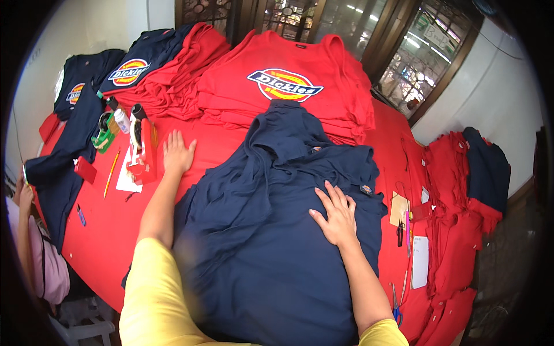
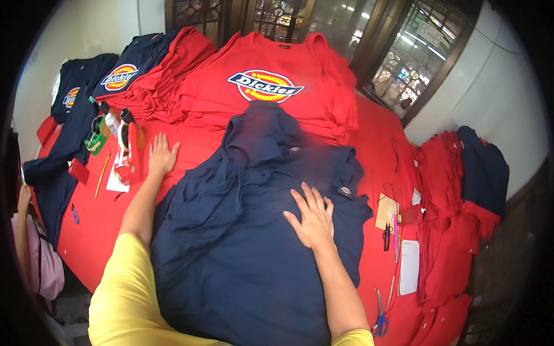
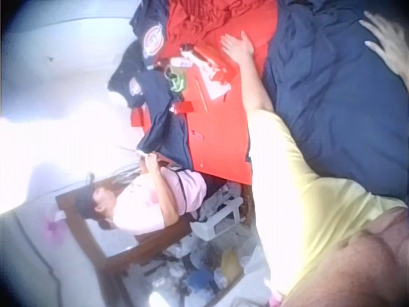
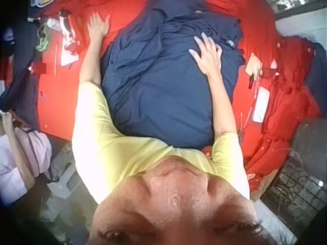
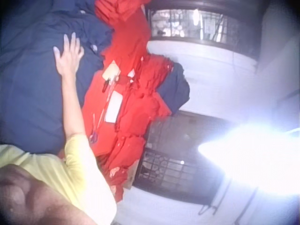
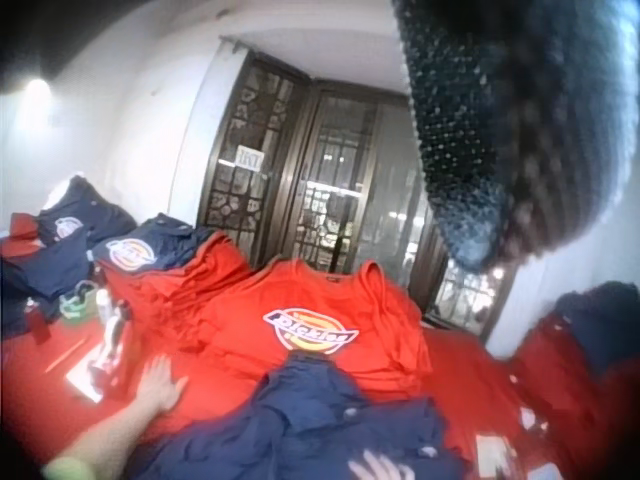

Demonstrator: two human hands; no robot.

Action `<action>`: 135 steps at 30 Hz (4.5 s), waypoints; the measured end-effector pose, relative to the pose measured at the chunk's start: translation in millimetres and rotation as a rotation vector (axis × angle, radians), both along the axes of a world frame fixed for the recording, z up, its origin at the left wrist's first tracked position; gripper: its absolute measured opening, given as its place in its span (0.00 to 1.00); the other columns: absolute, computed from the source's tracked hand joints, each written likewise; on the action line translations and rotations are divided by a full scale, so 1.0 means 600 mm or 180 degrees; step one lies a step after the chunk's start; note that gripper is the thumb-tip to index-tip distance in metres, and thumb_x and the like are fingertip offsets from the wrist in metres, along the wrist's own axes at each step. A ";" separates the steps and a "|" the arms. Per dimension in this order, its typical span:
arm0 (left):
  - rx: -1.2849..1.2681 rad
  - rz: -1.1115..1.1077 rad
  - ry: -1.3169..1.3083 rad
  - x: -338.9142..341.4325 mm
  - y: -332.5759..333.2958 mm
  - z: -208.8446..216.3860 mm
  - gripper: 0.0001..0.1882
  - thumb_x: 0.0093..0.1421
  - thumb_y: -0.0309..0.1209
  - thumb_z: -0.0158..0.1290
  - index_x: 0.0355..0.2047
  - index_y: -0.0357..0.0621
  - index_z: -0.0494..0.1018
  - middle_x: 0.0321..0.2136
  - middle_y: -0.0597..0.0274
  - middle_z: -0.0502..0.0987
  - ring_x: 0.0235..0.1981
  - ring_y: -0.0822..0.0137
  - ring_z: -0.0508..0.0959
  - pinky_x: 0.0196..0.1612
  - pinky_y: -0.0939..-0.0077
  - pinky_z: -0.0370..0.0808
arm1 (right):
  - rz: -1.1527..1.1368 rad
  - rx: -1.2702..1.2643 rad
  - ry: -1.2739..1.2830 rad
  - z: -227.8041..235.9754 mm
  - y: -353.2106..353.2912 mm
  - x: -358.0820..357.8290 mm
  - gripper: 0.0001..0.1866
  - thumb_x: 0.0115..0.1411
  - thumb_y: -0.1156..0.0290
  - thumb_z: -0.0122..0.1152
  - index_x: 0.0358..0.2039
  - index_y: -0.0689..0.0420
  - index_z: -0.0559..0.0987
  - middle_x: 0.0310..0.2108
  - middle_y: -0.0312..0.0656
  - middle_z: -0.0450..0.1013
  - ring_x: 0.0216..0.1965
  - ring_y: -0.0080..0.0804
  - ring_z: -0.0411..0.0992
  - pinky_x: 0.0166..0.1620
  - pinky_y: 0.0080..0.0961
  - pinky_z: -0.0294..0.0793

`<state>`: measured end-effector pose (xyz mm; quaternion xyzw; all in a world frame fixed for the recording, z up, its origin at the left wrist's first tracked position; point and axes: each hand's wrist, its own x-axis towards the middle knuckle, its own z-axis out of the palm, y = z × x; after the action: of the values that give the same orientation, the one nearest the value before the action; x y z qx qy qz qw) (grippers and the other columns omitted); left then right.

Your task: The person uses shears to cut off tags or loose threads from a stack of navy blue shirts on a work table, flipping through the shirts one by one.

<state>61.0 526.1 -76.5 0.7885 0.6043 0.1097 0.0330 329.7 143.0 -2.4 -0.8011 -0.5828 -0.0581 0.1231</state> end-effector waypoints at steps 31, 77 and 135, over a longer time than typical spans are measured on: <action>0.0309 0.0685 -0.3196 -0.455 -0.708 -0.029 0.36 0.68 0.48 0.36 0.67 0.34 0.43 0.68 0.40 0.43 0.68 0.47 0.46 0.67 0.59 0.49 | -0.0055 0.0159 0.0364 -0.013 -0.023 0.019 0.31 0.61 0.46 0.51 0.60 0.47 0.68 0.67 0.40 0.54 0.68 0.37 0.49 0.66 0.46 0.44; 0.0473 -0.0948 -0.0581 -0.097 -0.877 0.060 0.33 0.66 0.47 0.34 0.63 0.36 0.56 0.64 0.45 0.56 0.68 0.43 0.49 0.67 0.45 0.37 | -0.0665 0.0566 0.0157 -0.146 -0.033 0.405 0.27 0.63 0.64 0.47 0.59 0.66 0.64 0.64 0.53 0.57 0.67 0.46 0.51 0.68 0.41 0.49; 0.0481 -0.0285 -0.1133 -0.106 -0.429 0.027 0.39 0.56 0.56 0.54 0.62 0.48 0.61 0.68 0.48 0.43 0.65 0.34 0.47 0.60 0.35 0.54 | -0.1575 0.1229 0.1890 -0.114 -0.237 -0.155 0.51 0.58 0.62 0.59 0.68 0.60 0.33 0.62 0.68 0.50 0.54 0.67 0.63 0.54 0.48 0.68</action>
<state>-2.3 268.9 -60.2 0.7830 0.5433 0.2909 0.0849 236.5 0.9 -71.0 -0.8610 -0.2908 0.0391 0.4155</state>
